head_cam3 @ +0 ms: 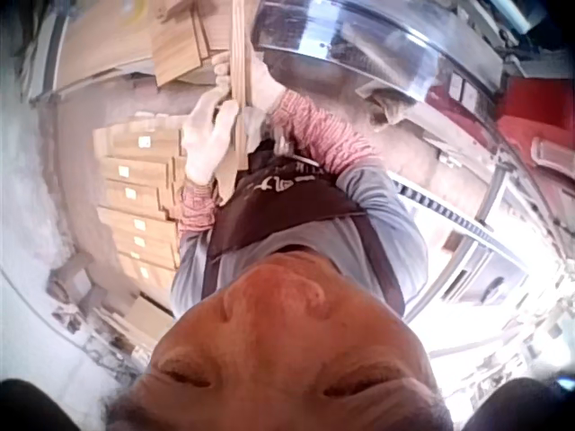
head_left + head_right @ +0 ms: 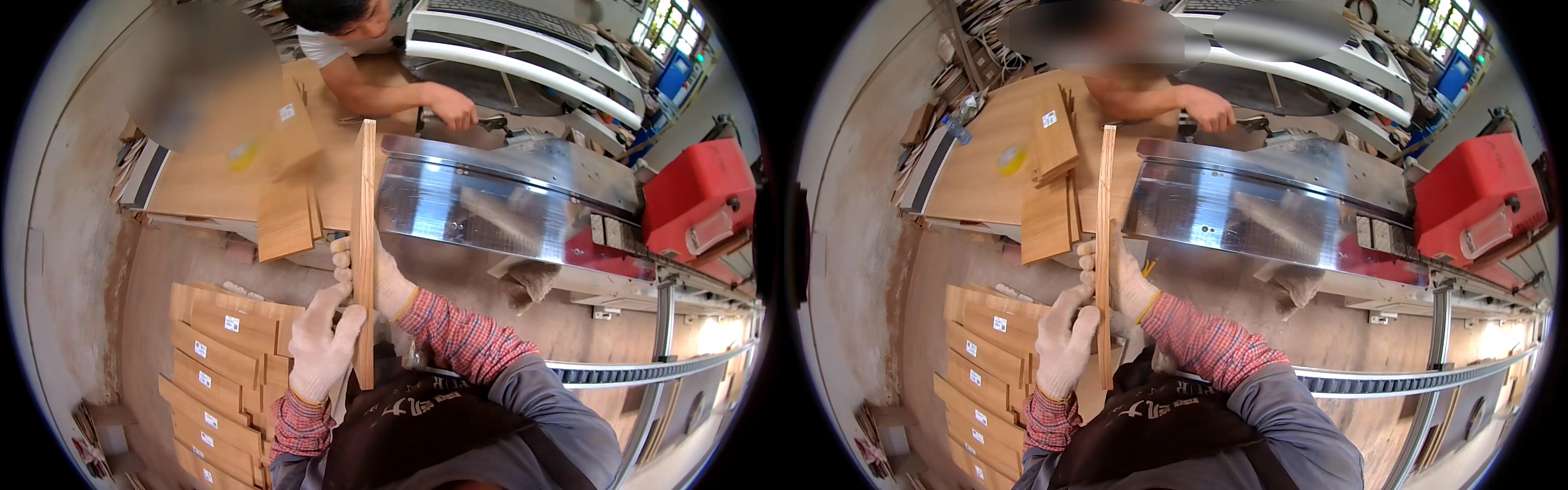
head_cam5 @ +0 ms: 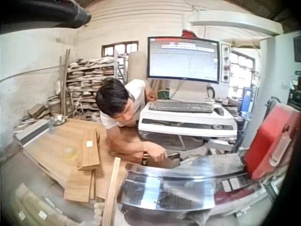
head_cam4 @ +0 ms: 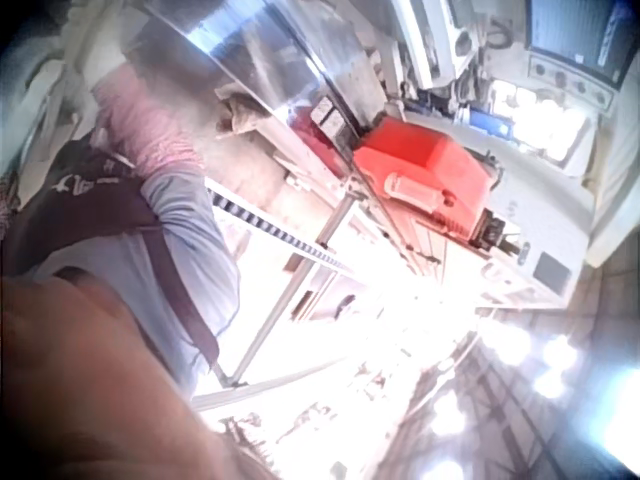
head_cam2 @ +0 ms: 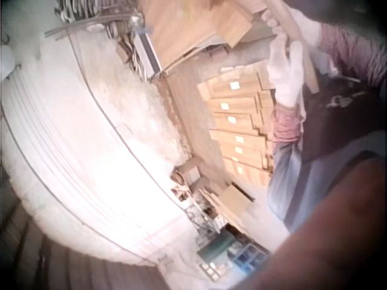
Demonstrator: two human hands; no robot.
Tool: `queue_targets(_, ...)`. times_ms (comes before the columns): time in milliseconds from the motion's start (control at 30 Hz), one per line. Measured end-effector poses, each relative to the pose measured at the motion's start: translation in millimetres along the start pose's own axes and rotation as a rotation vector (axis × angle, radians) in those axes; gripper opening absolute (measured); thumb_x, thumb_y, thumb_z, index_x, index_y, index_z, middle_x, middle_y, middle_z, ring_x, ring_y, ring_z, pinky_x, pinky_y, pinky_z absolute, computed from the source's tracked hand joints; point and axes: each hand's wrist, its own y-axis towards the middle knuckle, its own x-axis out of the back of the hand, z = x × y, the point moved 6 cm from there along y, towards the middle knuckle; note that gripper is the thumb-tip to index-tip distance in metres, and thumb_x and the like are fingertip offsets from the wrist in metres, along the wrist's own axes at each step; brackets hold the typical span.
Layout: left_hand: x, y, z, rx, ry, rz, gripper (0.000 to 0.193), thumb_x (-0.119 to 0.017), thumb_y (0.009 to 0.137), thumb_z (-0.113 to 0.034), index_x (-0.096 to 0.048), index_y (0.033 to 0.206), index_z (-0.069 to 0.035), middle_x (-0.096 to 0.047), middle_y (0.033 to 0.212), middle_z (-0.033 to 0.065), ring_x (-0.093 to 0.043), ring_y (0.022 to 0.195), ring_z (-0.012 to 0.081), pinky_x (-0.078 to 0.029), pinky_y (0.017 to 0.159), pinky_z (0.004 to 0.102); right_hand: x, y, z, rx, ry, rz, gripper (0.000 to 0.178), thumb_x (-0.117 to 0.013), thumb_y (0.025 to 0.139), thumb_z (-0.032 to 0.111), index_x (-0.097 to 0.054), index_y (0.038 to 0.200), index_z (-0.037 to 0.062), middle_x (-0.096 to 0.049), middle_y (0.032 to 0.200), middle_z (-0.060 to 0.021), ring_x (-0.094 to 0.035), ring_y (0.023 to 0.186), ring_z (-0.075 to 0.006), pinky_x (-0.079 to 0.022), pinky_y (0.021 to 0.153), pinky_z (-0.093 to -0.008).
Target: The person picks up flat wooden boards from a stack, places them onto a conveyor belt, and feeds them into a red processing machine. The person then retrieves the processed boards from the other side and stacks them. A coworker is visible in the background working at a separate station.
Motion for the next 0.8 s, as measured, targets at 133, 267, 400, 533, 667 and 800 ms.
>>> queue_targets(133, -5, 4, -2, 0.136, -0.176, 0.068, 0.035, -0.065, 0.102, -0.02, -0.067, 0.127, 0.005, -0.073, 0.109, 0.0147, -0.07, 0.094, 0.0239, -0.056, 0.085, 0.0357, 25, -1, 4, -0.079, 0.122, 0.157, 0.066, -0.058, 0.101, 0.066, -0.062, 0.119, 0.0023, -0.065, 0.087, -0.0043, -0.061, 0.066, -0.0179, -0.052, 0.052, -0.0326)
queue_targets(267, 0, 17, 32, 0.162, -0.134, 0.001, 0.038, -0.058, 0.106, -0.021, -0.063, 0.134, 0.004, -0.07, 0.116, 0.0158, -0.067, 0.1, 0.0194, -0.055, 0.084, 0.0322, 31, -21, 0, -0.227, 0.019, 0.205, 0.054, -0.058, 0.105, 0.055, -0.062, 0.116, 0.0029, -0.064, 0.087, -0.003, -0.063, 0.066, -0.0153, -0.053, 0.052, -0.0291)
queue_targets(400, -1, 44, 44, 0.297, -0.38, -0.19, 0.049, -0.058, 0.107, -0.027, -0.052, 0.148, -0.001, -0.069, 0.119, 0.0149, -0.068, 0.099, 0.0219, -0.057, 0.08, 0.0333, 29, -56, -17, -0.521, 0.227, 0.397, 0.038, -0.053, 0.109, 0.037, -0.059, 0.126, 0.003, -0.064, 0.093, -0.0032, -0.062, 0.064, -0.0144, -0.055, 0.054, -0.026)
queue_targets(533, -6, 77, 92, 0.338, -0.719, -0.156, 0.058, -0.056, 0.108, -0.038, -0.044, 0.154, -0.004, -0.069, 0.12, 0.0161, -0.07, 0.098, 0.0232, -0.058, 0.073, 0.034, 36, -70, -39, -0.736, 0.486, 0.749, 0.043, -0.052, 0.111, 0.035, -0.054, 0.138, 0.0017, -0.065, 0.099, -0.0106, -0.07, 0.078, -0.0233, -0.061, 0.058, -0.0339)
queue_targets(667, -23, 93, 104, 0.273, -0.991, 0.084, 0.054, -0.05, 0.112, -0.04, -0.05, 0.15, -0.002, -0.069, 0.125, 0.0179, -0.07, 0.096, 0.0211, -0.058, 0.065, 0.0292, 42, -101, -21, -0.531, 0.481, 0.841, 0.053, -0.051, 0.111, 0.035, -0.045, 0.147, -0.0029, -0.066, 0.105, -0.0208, -0.077, 0.088, -0.0332, -0.069, 0.066, -0.0436)
queue_targets(800, -39, 106, 118, 0.256, -1.15, 0.171, 0.049, -0.05, 0.113, -0.035, -0.054, 0.147, 0.0, -0.066, 0.133, 0.0169, -0.07, 0.108, 0.0228, -0.063, 0.075, 0.0343, 63, -85, -38, -0.641, 0.516, 1.05, 0.06, -0.048, 0.113, 0.029, -0.032, 0.158, -0.0071, -0.062, 0.115, -0.0272, -0.077, 0.091, -0.0342, -0.071, 0.072, -0.0385)
